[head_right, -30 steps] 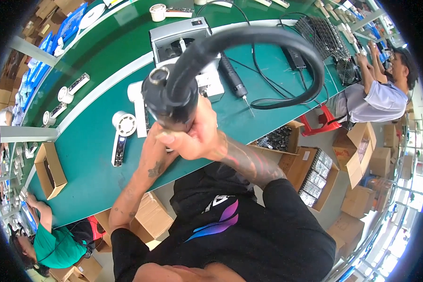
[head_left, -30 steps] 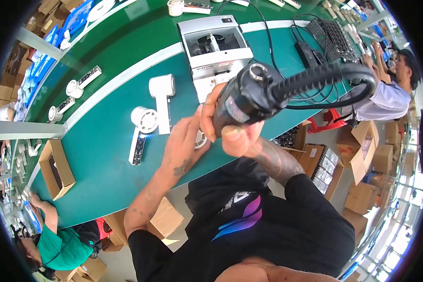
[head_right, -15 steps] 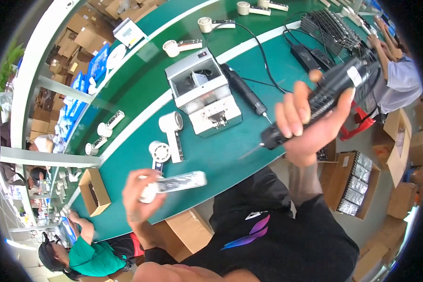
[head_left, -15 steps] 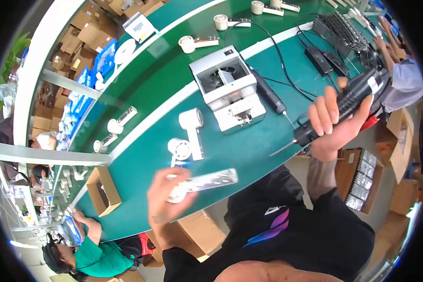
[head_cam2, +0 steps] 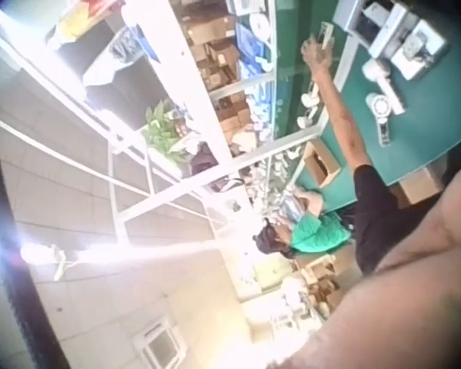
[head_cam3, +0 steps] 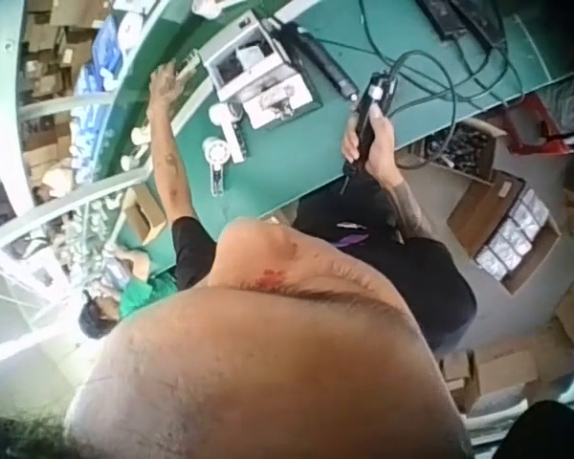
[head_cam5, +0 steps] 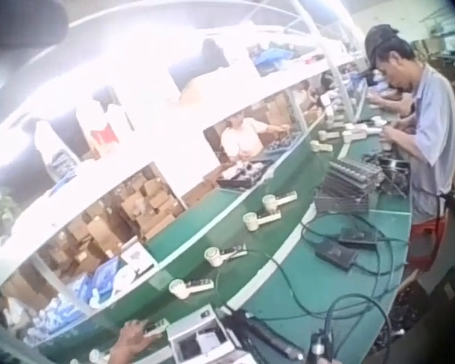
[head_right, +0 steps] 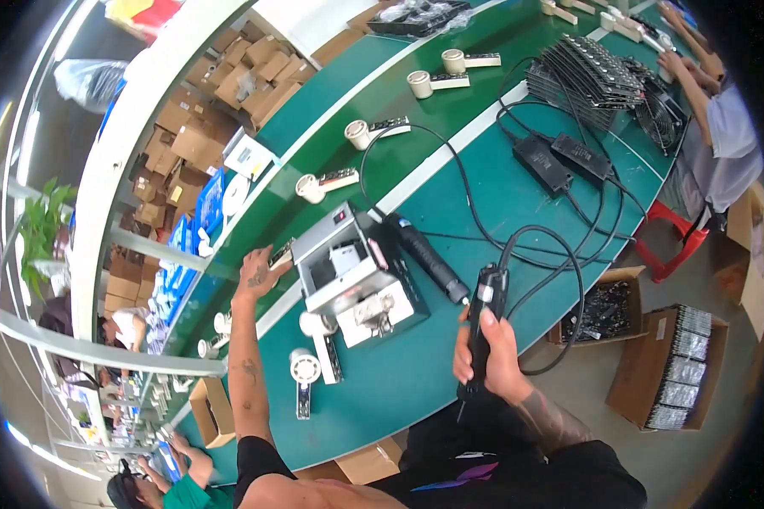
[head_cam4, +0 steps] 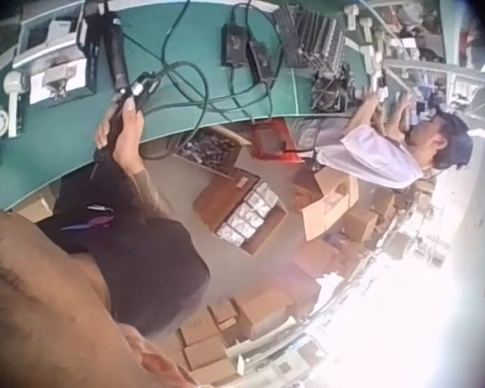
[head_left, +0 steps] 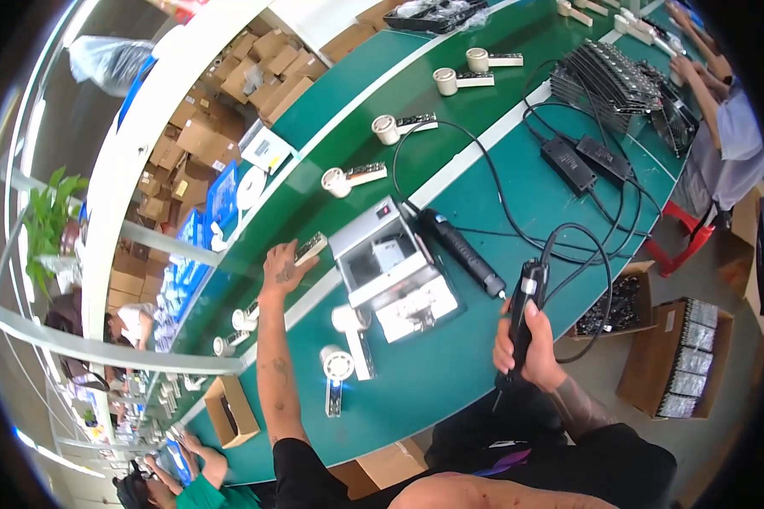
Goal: The person assembles electronic components and plastic housing onto printed circuit boards using an electric screwdriver to secure them with screws.
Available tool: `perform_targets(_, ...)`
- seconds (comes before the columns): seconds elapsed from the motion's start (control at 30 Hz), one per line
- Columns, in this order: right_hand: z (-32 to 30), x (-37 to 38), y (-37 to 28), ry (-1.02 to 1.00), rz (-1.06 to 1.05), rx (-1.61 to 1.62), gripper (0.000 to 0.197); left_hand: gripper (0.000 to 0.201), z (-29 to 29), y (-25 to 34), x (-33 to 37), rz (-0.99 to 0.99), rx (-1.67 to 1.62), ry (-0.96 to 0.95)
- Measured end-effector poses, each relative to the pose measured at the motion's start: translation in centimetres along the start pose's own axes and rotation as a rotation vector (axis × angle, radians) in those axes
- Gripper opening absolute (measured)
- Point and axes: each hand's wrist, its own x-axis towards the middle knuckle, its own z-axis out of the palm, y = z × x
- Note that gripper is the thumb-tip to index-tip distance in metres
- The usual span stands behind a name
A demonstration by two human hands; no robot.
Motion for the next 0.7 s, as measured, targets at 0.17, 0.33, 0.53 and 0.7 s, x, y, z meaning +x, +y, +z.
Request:
perform_targets(0.17, -0.5, 1.2, -0.7, -0.021, 0.096, -0.009, 0.055, 0.048, -2.9, 8.8, 10.2, 0.514, -0.409, 0.267)
perform_targets(0.33, -0.8, 1.4, -1.3, -0.08, 0.202, 0.07, 0.058, 0.051, -3.4, 12.2, 17.0, 0.613, -0.366, 0.14)
perform_targets(0.53, -1.5, 2.0, -1.3, -0.091, 0.202, 0.225, 0.05, 0.041, -2.1, 10.8, 18.5, 0.491, -0.569, -0.123)
perform_targets(0.7, -1.4, 2.3, -1.6, -0.098, 0.185, 0.181, 0.05, 0.037, -1.4, 10.5, 18.8, 0.405, -0.534, -0.124)
